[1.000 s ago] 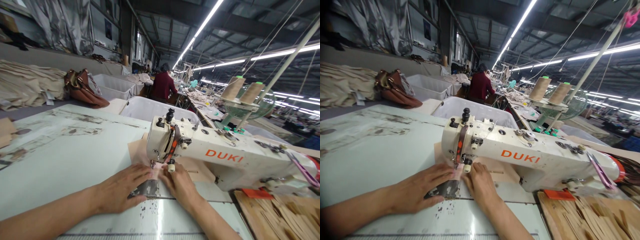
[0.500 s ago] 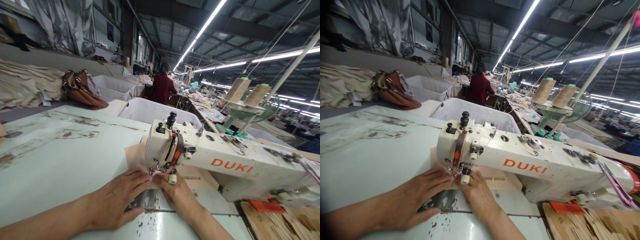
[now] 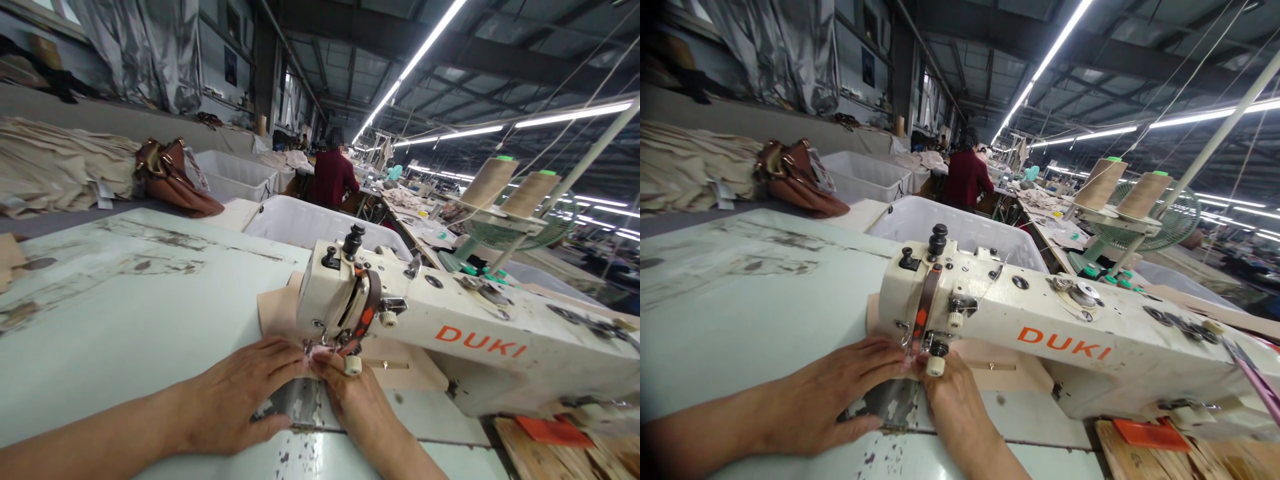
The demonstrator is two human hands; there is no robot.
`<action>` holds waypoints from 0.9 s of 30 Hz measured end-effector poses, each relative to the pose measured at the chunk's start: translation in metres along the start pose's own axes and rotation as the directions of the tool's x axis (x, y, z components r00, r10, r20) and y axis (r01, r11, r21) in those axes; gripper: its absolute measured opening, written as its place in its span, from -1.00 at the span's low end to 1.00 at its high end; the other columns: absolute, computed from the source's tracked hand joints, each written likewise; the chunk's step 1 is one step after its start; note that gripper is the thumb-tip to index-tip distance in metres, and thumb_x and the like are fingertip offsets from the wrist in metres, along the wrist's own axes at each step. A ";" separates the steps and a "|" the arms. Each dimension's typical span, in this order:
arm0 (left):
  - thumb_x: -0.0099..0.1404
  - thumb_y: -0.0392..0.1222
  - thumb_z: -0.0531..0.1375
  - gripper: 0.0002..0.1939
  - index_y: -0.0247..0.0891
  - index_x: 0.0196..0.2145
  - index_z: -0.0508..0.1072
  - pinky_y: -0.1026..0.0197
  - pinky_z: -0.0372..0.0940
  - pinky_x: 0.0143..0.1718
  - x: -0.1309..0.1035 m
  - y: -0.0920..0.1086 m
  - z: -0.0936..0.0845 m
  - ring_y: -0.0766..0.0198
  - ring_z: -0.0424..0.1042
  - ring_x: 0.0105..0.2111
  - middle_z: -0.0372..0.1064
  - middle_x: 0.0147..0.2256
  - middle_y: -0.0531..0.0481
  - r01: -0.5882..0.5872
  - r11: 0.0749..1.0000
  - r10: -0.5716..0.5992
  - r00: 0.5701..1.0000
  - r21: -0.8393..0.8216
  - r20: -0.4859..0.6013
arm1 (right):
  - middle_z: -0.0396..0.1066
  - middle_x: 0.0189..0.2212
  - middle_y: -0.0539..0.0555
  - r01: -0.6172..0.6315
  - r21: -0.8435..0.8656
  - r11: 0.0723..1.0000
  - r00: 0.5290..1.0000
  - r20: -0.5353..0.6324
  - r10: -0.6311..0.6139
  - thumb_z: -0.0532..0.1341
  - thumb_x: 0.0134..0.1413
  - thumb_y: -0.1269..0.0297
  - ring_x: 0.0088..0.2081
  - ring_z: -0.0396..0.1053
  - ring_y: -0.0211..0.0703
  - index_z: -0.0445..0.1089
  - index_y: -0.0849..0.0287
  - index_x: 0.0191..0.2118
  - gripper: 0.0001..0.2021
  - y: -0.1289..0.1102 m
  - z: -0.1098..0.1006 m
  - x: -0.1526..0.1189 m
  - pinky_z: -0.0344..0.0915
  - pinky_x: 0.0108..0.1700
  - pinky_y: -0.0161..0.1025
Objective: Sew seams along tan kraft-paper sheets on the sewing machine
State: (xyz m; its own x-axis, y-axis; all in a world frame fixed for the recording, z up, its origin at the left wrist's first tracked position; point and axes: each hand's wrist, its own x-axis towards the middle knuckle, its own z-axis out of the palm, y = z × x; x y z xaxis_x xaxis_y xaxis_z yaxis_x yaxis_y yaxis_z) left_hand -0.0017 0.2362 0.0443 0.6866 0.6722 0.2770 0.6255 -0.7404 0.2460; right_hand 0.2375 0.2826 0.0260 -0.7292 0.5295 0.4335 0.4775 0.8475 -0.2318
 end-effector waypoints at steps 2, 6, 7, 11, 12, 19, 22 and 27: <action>0.25 -0.13 0.23 -0.38 -0.25 0.23 0.21 -0.07 0.11 0.26 0.001 -0.001 0.001 -0.02 0.28 0.17 0.28 0.18 -0.20 0.001 1.000 -0.002 1.000 -0.008 -0.011 | 0.47 0.00 0.07 -0.009 -0.014 1.000 1.000 -0.005 0.008 0.09 0.23 0.55 -0.05 0.44 -0.05 0.42 0.07 0.07 -0.62 0.000 0.001 -0.001 0.41 0.01 -0.16; 0.24 -0.13 0.24 -0.38 -0.23 0.22 0.22 -0.06 0.09 0.27 0.001 -0.002 0.001 -0.01 0.29 0.16 0.29 0.17 -0.17 0.005 0.999 -0.005 1.000 -0.034 -0.020 | 0.46 0.01 0.07 -0.006 -0.006 1.000 1.000 -0.017 0.006 0.09 0.22 0.56 -0.03 0.44 -0.05 0.45 0.10 0.03 -0.64 0.000 0.000 0.000 0.41 0.03 -0.17; 0.24 -0.13 0.24 -0.39 -0.22 0.22 0.23 -0.06 0.08 0.27 0.001 -0.002 0.001 -0.01 0.29 0.16 0.29 0.17 -0.17 0.008 0.999 -0.009 1.000 -0.039 -0.023 | 0.47 0.00 0.08 -0.004 0.005 1.000 1.000 -0.020 0.004 0.08 0.22 0.56 -0.02 0.43 -0.07 0.46 0.11 0.01 -0.64 0.001 -0.001 0.000 0.40 0.04 -0.20; 0.24 -0.10 0.25 -0.34 -0.19 0.26 0.19 -0.08 0.05 0.29 0.000 -0.005 0.004 -0.01 0.27 0.18 0.27 0.19 -0.16 0.009 0.999 -0.010 1.000 -0.048 -0.021 | 0.48 -0.01 0.08 0.017 0.043 0.999 0.999 -0.031 -0.016 0.05 0.25 0.54 0.00 0.43 -0.11 0.49 0.12 -0.01 -0.65 0.006 -0.001 0.000 0.38 0.06 -0.26; 0.25 -0.10 0.24 -0.32 -0.19 0.28 0.17 -0.08 0.04 0.29 -0.001 -0.006 0.005 -0.02 0.26 0.18 0.25 0.21 -0.17 0.009 0.999 -0.009 1.000 -0.047 -0.016 | 0.48 -0.01 0.08 0.026 0.047 0.999 0.999 -0.034 -0.024 0.05 0.26 0.52 0.00 0.43 -0.11 0.49 0.11 -0.01 -0.66 0.007 -0.001 0.000 0.38 0.06 -0.25; 0.27 -0.06 0.24 -0.34 -0.21 0.28 0.20 -0.10 0.00 0.31 0.002 -0.005 0.001 -0.02 0.26 0.19 0.27 0.19 -0.18 0.013 0.999 -0.012 1.000 -0.051 0.023 | 0.49 -0.04 0.10 -0.004 0.049 0.999 0.999 -0.041 0.006 0.05 0.28 0.50 -0.03 0.45 -0.11 0.50 0.12 -0.02 -0.67 0.007 0.001 0.002 0.41 0.02 -0.27; 0.26 -0.08 0.25 -0.32 -0.19 0.29 0.19 -0.10 0.00 0.31 0.004 -0.005 -0.001 -0.02 0.27 0.18 0.27 0.20 -0.17 0.018 0.999 -0.018 1.000 -0.042 0.014 | 0.49 -0.05 0.08 -0.031 0.041 0.999 0.998 -0.044 0.033 0.06 0.29 0.47 -0.05 0.45 -0.10 0.48 0.10 0.01 -0.68 0.006 0.002 0.002 0.41 0.02 -0.25; 0.27 -0.02 0.24 -0.33 -0.16 0.29 0.19 -0.14 0.00 0.29 0.003 -0.006 0.003 -0.05 0.25 0.19 0.26 0.20 -0.18 0.017 1.000 -0.017 1.000 -0.006 0.022 | 0.46 0.01 0.09 -0.048 0.008 0.999 0.999 -0.013 0.049 0.07 0.24 0.54 -0.01 0.44 -0.12 0.46 0.08 0.03 -0.64 0.009 0.007 -0.002 0.40 0.05 -0.24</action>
State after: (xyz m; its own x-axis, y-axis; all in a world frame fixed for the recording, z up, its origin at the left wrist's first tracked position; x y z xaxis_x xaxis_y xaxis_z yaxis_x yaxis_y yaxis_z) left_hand -0.0024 0.2434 0.0410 0.6837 0.6846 0.2527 0.6351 -0.7288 0.2560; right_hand 0.2402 0.2892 0.0169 -0.6989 0.5694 0.4327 0.5082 0.8211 -0.2597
